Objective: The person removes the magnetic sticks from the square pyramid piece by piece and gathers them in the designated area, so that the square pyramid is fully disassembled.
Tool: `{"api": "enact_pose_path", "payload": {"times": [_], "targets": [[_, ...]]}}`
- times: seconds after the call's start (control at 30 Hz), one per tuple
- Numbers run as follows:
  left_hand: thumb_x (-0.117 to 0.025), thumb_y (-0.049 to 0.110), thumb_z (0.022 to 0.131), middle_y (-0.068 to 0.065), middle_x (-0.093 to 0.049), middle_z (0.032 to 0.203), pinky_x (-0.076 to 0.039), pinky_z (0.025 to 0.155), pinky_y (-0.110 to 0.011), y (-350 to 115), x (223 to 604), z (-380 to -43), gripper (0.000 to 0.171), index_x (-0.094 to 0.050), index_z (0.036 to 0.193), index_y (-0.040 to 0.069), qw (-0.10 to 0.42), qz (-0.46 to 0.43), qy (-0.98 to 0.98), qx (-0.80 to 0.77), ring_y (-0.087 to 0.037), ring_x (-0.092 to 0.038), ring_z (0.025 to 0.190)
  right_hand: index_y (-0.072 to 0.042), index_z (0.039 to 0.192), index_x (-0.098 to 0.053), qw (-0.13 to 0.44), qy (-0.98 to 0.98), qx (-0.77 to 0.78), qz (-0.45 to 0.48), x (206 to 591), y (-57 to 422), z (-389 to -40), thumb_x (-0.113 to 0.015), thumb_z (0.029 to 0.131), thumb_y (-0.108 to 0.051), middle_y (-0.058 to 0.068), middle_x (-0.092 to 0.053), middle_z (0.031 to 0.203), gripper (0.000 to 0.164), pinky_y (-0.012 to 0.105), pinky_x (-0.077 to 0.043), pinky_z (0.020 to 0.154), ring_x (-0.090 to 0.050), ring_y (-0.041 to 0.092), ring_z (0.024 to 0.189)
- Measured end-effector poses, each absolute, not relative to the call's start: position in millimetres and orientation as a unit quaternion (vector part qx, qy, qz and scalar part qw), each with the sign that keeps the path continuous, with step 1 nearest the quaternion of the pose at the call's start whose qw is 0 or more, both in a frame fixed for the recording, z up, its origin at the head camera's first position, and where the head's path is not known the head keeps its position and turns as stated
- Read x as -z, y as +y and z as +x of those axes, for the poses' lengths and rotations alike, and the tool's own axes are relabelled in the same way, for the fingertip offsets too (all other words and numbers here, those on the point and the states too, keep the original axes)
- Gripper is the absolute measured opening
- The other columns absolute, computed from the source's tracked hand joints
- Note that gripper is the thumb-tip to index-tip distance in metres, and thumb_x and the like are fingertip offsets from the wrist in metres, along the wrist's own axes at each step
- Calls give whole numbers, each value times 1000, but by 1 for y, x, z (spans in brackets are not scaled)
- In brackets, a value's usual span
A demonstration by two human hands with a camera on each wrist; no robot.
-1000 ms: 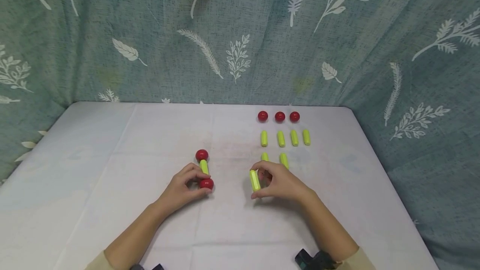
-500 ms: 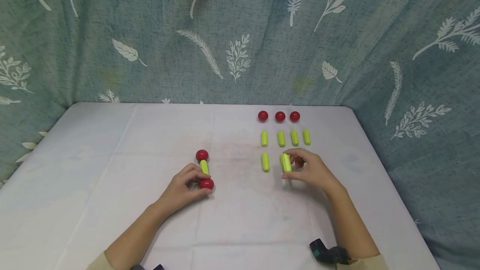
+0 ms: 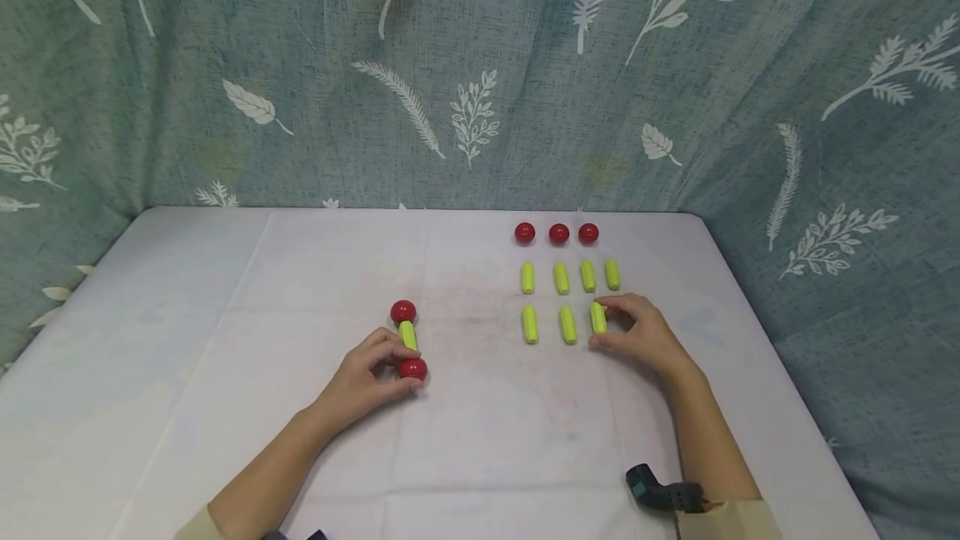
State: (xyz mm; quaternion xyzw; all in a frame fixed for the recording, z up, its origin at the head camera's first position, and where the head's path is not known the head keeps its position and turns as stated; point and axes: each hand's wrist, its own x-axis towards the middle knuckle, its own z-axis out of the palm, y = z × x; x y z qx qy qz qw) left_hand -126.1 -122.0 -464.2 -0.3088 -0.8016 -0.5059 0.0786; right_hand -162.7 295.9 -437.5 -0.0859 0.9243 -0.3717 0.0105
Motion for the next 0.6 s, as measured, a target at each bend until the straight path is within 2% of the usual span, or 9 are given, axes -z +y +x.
{"api": "enact_pose_path", "payload": {"times": [0.23, 0.37, 0.6], "targets": [[-83, 12, 71, 1, -54, 99, -50, 77, -21, -122, 465, -127, 35, -67, 102, 10, 81, -315, -798, 506, -10, -57, 86, -5, 125, -59, 8, 932, 353, -81, 446, 299, -167, -85, 68, -35, 15, -53, 117, 69, 55, -37, 98, -37, 33, 116], [-83, 7, 69, -3, -55, 97, -51, 76, -23, -120, 461, -124, 36, -67, 101, 6, 86, -314, -800, 504, -14, -59, 84, -5, 127, -57, 15, 935, 347, -69, 446, 300, -167, -84, 69, -36, 15, -48, 121, 71, 57, -34, 101, -31, 37, 122], [-80, -3, 69, -12, -55, 95, -52, 76, -27, -115, 442, -116, 31, -65, 97, -2, 88, -330, -798, 496, -22, -58, 83, -8, 129, -56, 18, 930, 359, -72, 447, 302, -165, -84, 69, -36, 14, -48, 123, 72, 58, -32, 103, -29, 36, 123]]}}
